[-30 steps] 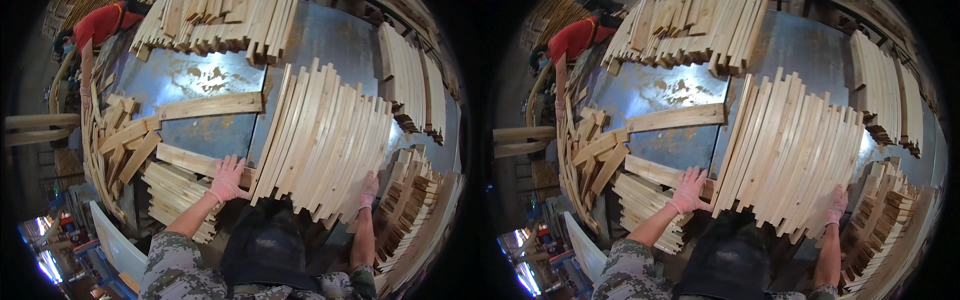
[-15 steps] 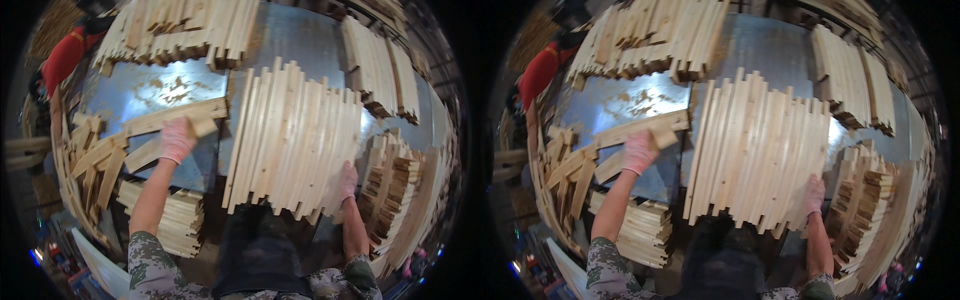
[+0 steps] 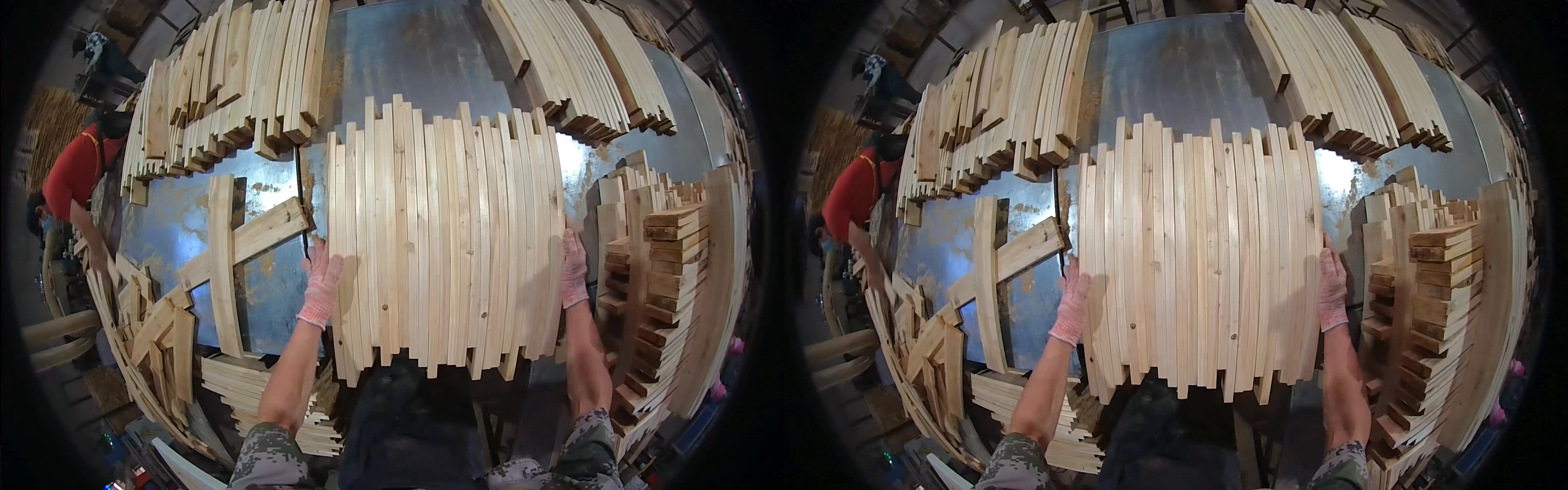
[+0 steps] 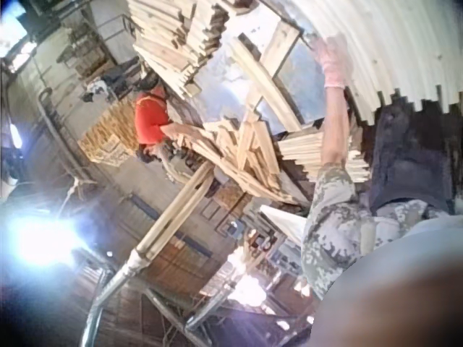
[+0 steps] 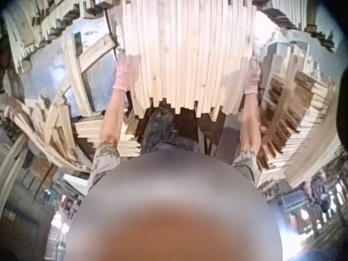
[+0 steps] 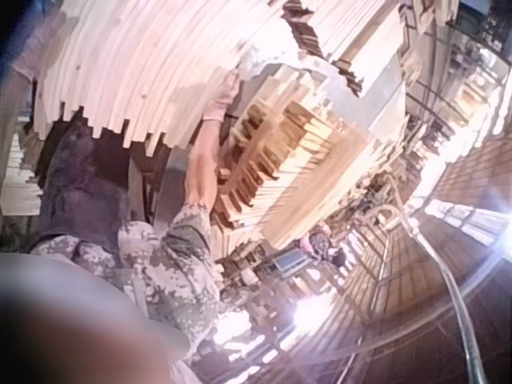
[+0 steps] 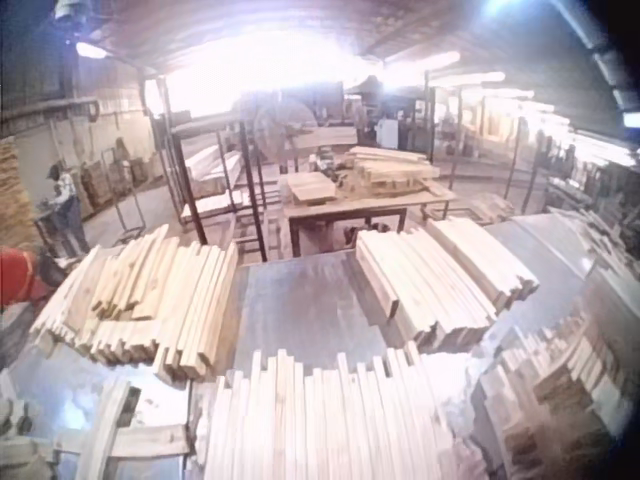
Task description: The person picks up stacks of wooden planks from a table and places them onto a conveyor belt. The person repeatedly gathers bundles of wood, aligns them, and moves them to the machine for processing. Other workers are visible in the background handling similar materials.
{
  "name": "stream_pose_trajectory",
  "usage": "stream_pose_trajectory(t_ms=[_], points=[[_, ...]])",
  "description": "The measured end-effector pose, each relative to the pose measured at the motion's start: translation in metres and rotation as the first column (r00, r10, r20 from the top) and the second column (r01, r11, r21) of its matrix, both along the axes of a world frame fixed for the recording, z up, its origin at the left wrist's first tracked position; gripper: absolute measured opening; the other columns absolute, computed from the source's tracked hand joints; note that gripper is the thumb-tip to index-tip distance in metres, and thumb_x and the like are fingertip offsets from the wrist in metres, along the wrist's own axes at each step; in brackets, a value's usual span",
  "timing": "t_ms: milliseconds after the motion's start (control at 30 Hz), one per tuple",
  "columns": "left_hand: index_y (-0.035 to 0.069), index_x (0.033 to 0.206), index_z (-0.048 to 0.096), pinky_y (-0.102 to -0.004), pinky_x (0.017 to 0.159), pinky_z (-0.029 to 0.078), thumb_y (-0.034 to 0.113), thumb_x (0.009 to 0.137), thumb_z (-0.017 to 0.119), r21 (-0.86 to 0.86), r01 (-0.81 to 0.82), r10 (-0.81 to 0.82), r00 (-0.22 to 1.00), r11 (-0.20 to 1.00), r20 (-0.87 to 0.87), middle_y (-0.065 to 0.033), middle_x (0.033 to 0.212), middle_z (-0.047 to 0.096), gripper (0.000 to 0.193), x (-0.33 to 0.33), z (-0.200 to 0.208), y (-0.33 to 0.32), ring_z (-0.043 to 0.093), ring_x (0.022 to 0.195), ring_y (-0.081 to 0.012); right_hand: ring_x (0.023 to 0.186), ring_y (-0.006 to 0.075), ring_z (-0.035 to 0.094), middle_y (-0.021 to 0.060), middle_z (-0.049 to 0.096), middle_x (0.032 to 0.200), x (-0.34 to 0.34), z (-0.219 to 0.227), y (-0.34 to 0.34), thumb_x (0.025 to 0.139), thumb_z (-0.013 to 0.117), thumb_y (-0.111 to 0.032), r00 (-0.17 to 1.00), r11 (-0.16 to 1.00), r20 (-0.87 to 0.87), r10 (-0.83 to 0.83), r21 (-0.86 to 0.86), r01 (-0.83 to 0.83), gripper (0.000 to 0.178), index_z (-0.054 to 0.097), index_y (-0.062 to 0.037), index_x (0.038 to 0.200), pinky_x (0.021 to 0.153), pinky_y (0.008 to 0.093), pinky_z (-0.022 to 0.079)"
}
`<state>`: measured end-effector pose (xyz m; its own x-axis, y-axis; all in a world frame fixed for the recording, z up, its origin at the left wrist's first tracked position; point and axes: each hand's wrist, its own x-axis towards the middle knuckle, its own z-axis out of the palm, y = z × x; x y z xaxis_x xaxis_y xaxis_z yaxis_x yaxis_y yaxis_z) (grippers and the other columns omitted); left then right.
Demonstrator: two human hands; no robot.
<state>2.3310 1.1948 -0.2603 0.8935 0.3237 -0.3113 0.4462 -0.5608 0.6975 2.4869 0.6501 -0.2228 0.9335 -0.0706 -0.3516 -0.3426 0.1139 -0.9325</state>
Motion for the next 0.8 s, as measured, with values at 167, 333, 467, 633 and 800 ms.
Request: stream_pose_trajectory(t_ms=[167,333,467,633,800], points=[[0.01,0.161,0.043,-0.0443,0.112,0.05,0.047,0.103,0.07,-0.834,-0.309,0.34,0.927,0.457,-0.157,-0.0145,0.152,0.056,0.074,0.009,0.06,-0.03,0.059,0.135,-0.0277,0.102,0.0135,0.066,0.0009,0.067,0.12,-0.001,0.022,0.016,0.112,0.056,-0.033,0.997,0.98,-0.063,0.04,0.2,-0.026,0.05,0.053,-0.0085,0.155,0.091,0.0295,0.056],[0.005,0.144,0.059,-0.0426,0.101,0.06,0.041,0.096,0.082,-0.909,-0.338,0.234,0.93,0.244,-0.283,-0.0114,0.13,0.069,0.065,0.012,0.023,0.007,0.07,0.118,-0.0241,0.1,0.0147,0.067,0.0017,0.068,0.113,-0.021,0.032,0.006,0.106,0.065,-0.034,0.944,0.982,-0.303,0.131,0.171,-0.081,0.049,0.06,-0.0041,0.144,0.089,0.0318,0.056],[-0.001,0.127,0.069,-0.0424,0.085,0.067,0.04,0.092,0.084,-0.909,-0.389,0.002,0.919,0.151,-0.394,-0.0129,0.113,0.077,0.055,0.014,0.059,0.003,0.078,0.098,-0.0246,0.096,0.0197,0.074,0.0067,0.073,0.11,-0.048,0.026,-0.01,0.101,0.07,-0.032,0.899,0.952,-0.401,0.178,0.3,-0.055,0.044,0.065,-0.0015,0.133,0.087,0.0368,0.061],[-0.005,0.137,0.064,-0.0408,0.085,0.068,0.03,0.089,0.083,-0.859,-0.507,0.066,0.862,0.074,-0.503,-0.0154,0.117,0.076,0.062,-0.03,0.103,-0.02,0.078,0.098,-0.0259,0.105,0.0272,0.076,0.012,0.076,0.121,-0.086,0.08,0.007,0.091,0.075,-0.025,0.856,0.873,-0.467,0.222,0.486,0.039,0.054,0.065,0.0028,0.136,0.097,0.0422,0.061],[-0.003,0.146,0.058,-0.0402,0.091,0.065,0.032,0.087,0.086,-0.885,-0.407,0.113,0.913,0.225,-0.391,-0.0147,0.124,0.074,0.075,-0.084,0.099,-0.015,0.075,0.106,-0.0254,0.086,0.0137,0.067,-0.0019,0.068,0.094,-0.153,0.009,-0.062,0.091,0.079,-0.027,0.917,0.959,-0.387,0.094,0.282,0.021,0.042,0.068,-0.0007,0.122,0.086,0.0313,0.053]])
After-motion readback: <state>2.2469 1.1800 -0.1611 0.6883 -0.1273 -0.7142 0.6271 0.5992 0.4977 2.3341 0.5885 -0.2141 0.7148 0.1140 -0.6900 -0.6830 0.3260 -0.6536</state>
